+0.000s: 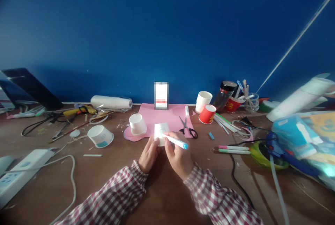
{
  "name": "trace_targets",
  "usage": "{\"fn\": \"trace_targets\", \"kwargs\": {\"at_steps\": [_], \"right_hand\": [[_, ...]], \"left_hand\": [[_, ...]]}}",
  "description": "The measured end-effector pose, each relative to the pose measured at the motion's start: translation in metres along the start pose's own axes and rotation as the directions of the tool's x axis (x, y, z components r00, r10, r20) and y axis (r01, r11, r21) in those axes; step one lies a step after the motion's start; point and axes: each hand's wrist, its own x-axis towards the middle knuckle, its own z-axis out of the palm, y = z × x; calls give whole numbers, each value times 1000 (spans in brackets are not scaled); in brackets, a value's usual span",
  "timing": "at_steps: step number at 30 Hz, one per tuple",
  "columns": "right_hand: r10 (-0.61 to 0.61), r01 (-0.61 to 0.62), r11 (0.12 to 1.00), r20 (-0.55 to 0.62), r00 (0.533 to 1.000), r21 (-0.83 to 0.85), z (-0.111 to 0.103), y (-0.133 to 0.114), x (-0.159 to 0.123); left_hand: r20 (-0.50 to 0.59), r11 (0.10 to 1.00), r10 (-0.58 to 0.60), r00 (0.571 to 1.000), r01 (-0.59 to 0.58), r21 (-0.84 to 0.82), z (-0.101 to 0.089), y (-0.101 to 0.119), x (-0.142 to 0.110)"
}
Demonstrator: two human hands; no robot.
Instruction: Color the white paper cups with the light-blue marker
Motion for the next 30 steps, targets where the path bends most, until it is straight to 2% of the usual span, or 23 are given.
{"fn": "trace_targets", "kwargs": {"at_steps": [9, 21, 26, 30], "right_hand": [[16, -16, 1000, -9, 1000, -7, -2, 0, 1], [21, -22, 999, -45, 999, -35, -3, 2, 4], [61, -62, 998, -83, 995, -2, -2, 3, 3], [101, -99, 995, -93, 991, 28, -2, 1, 2]], "left_hand": [[1, 999, -4, 1000, 4, -33, 0, -1, 1], [54, 971, -59, 997, 70, -227, 4, 6, 1], [62, 975, -53, 997, 65, -211, 3, 2, 1], [27, 996, -11, 1000, 13, -86, 2, 0, 1]]}}
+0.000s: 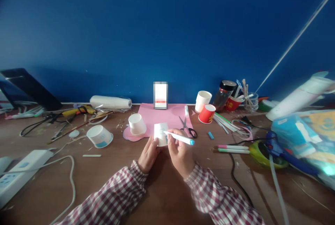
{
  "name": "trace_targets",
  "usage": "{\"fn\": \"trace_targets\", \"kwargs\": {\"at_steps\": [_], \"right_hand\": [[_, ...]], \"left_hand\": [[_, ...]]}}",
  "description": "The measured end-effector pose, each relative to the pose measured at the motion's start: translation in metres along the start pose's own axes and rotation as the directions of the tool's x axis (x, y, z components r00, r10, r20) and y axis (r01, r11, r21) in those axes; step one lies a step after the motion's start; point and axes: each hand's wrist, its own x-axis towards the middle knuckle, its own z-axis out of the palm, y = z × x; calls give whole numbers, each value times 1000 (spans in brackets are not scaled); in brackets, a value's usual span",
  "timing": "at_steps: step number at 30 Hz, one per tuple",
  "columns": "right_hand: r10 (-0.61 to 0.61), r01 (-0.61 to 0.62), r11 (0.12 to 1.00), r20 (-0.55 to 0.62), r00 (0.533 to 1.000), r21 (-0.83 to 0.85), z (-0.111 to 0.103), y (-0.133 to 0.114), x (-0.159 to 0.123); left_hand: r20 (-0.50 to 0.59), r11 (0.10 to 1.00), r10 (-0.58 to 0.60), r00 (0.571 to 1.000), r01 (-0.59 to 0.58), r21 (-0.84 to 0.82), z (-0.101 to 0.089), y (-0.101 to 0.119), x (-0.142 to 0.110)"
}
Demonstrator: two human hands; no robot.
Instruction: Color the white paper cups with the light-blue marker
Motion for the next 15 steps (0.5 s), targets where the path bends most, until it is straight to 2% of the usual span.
{"fn": "trace_targets", "kwargs": {"at_steps": [8, 15], "right_hand": [[-29, 29, 1000, 28, 999, 7, -2, -6, 3], [-57, 57, 998, 39, 998, 14, 0, -5, 2]], "left_hand": [[-5, 986, 50, 999, -49, 160, -1, 7, -2], [3, 982, 76, 997, -75, 175, -1, 9, -2]]}}
